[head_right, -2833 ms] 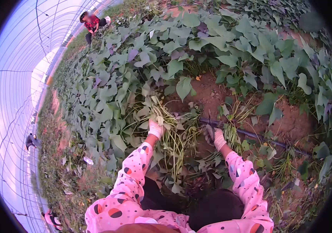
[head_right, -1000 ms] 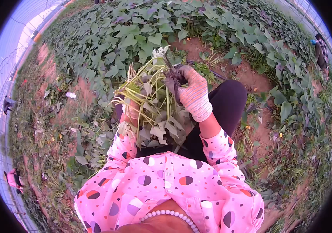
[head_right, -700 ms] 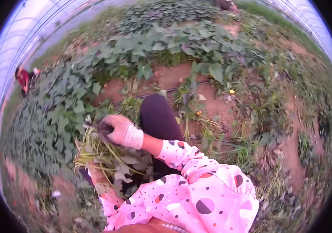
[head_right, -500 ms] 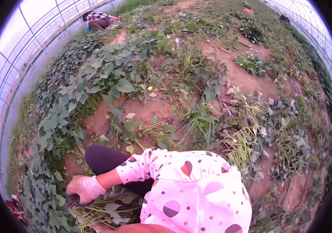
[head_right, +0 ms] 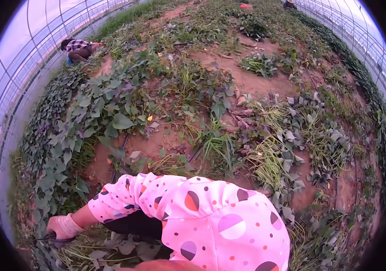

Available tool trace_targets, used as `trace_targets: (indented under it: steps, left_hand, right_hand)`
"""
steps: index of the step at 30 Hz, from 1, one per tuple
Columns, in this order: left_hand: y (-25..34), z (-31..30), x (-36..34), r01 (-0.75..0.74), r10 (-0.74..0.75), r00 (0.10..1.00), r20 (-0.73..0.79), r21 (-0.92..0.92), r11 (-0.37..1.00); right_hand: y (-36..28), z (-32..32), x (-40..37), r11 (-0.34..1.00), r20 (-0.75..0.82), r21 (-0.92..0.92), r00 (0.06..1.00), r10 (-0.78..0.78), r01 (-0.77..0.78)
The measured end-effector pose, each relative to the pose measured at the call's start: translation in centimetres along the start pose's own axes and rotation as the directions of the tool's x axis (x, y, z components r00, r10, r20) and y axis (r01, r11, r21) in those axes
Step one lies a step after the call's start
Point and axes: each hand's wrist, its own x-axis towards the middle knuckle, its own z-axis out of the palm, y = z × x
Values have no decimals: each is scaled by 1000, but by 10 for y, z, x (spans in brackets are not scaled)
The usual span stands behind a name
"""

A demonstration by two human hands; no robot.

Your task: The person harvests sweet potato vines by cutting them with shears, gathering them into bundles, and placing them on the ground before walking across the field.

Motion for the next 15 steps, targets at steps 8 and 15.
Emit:
trace_targets:
  steps: [8, 15]
  left_hand:
    - [6, -1, 29, -14, 13, 999, 48, 19, 1000]
    - [10, -3, 47, -29, 27, 996, 82, 18, 999]
  right_hand:
    - [19, 5, 20, 997, -138, -13, 988, 72, -74]
    - [66, 10, 43, 987, -127, 136, 986, 105, -87]
